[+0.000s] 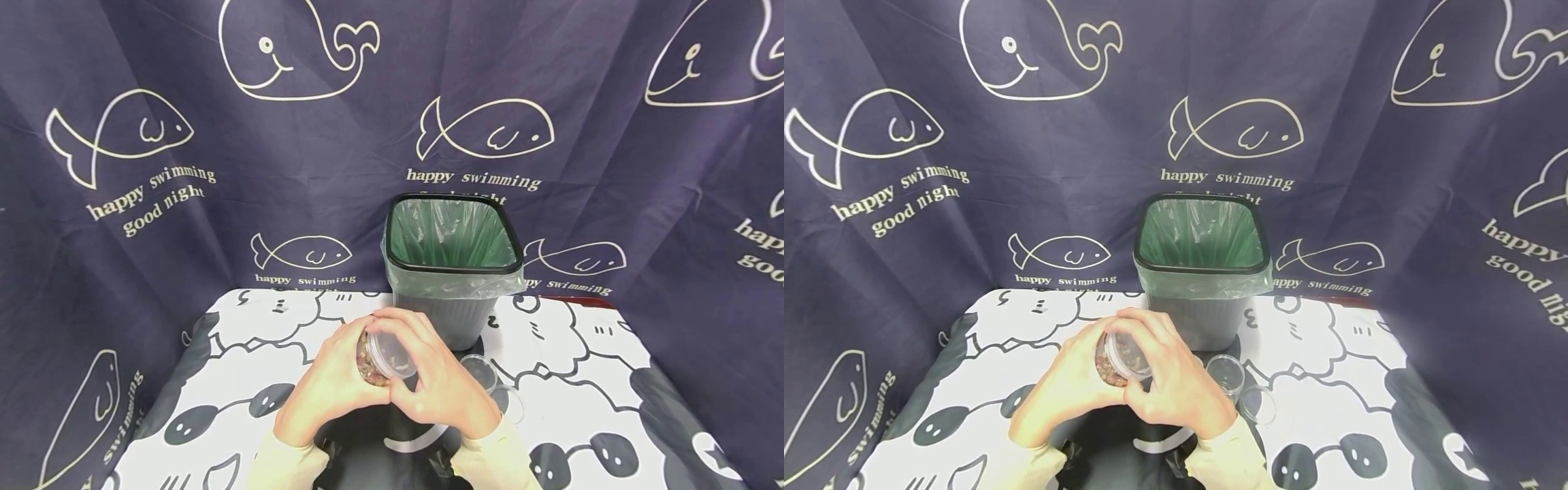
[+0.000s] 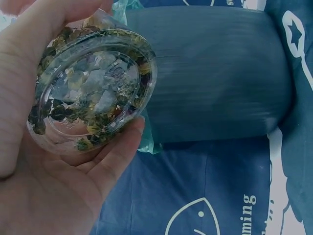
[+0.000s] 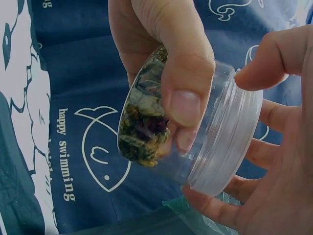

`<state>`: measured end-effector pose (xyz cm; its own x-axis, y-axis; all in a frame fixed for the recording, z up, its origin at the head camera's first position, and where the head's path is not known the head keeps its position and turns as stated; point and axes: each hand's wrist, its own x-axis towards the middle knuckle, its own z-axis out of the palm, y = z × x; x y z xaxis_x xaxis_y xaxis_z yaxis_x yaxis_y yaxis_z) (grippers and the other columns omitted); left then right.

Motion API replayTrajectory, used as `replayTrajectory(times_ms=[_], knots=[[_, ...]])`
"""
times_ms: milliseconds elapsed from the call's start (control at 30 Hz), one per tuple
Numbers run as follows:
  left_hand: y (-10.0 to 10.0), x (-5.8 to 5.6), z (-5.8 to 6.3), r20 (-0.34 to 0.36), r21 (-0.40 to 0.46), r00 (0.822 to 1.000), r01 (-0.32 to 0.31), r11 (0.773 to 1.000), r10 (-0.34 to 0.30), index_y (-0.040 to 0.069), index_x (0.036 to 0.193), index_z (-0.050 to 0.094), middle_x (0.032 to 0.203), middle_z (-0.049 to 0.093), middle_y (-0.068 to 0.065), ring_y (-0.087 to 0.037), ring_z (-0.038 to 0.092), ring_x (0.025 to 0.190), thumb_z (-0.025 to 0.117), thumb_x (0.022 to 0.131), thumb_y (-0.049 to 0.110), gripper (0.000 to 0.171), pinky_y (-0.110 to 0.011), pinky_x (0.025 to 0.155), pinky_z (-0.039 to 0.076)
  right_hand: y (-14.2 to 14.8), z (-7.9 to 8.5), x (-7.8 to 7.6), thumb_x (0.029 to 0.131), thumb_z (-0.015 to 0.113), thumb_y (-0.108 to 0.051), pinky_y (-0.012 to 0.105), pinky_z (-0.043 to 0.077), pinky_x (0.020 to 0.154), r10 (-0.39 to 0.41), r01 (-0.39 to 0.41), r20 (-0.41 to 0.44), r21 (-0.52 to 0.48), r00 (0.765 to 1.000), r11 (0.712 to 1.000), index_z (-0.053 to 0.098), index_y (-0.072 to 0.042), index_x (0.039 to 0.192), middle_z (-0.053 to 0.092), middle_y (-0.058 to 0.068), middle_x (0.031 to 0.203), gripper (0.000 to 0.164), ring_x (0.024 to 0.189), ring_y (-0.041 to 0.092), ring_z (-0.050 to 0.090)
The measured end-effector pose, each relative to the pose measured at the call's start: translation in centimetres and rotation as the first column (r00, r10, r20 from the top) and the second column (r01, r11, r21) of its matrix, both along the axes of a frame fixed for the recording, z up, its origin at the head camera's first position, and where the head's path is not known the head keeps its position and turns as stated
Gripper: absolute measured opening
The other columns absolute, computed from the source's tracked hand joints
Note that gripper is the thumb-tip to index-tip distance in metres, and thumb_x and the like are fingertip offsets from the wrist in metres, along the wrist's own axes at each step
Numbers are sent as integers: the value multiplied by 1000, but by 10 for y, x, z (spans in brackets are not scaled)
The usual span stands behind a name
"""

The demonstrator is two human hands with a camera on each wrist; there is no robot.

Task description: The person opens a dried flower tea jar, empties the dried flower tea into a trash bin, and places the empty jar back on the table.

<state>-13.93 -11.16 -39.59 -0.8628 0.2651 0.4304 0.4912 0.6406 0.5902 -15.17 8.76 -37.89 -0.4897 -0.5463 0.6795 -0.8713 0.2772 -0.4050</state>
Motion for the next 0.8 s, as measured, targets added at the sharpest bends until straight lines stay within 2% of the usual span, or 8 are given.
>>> replayTrajectory(times_ms=[167,400,567,800], knots=[[1,1,-1,-28,-16,1000,-4,1000,3,16,139,57,129,64,10,-10,61,115,93,57,41,94,-34,99,52,-1,1,0,67,60,-10,42,41,110,21,-21,-4,-11,1000,1000,57,-17,136,53,6,146,69,134,24,47],[1,-1,0,-18,-20,1000,24,1000,-25,23,133,58,118,65,15,-8,61,107,92,57,41,85,-33,95,52,-2,1,0,67,59,-8,40,41,110,44,-45,-35,-34,998,998,59,-15,128,55,7,142,62,132,25,49],[2,0,0,-9,-17,999,30,999,-30,25,136,58,119,63,19,-7,61,109,92,55,40,89,-32,97,51,-3,1,0,66,58,-7,39,40,110,71,-74,-60,-62,996,995,61,-14,120,57,8,139,55,129,27,51],[2,-1,-1,-6,-37,999,42,998,-42,26,135,57,118,63,17,-6,60,108,93,56,41,88,-32,97,50,-5,1,-2,67,57,-6,40,42,108,98,-105,-73,-111,993,988,61,-16,103,60,9,132,38,125,27,53]])
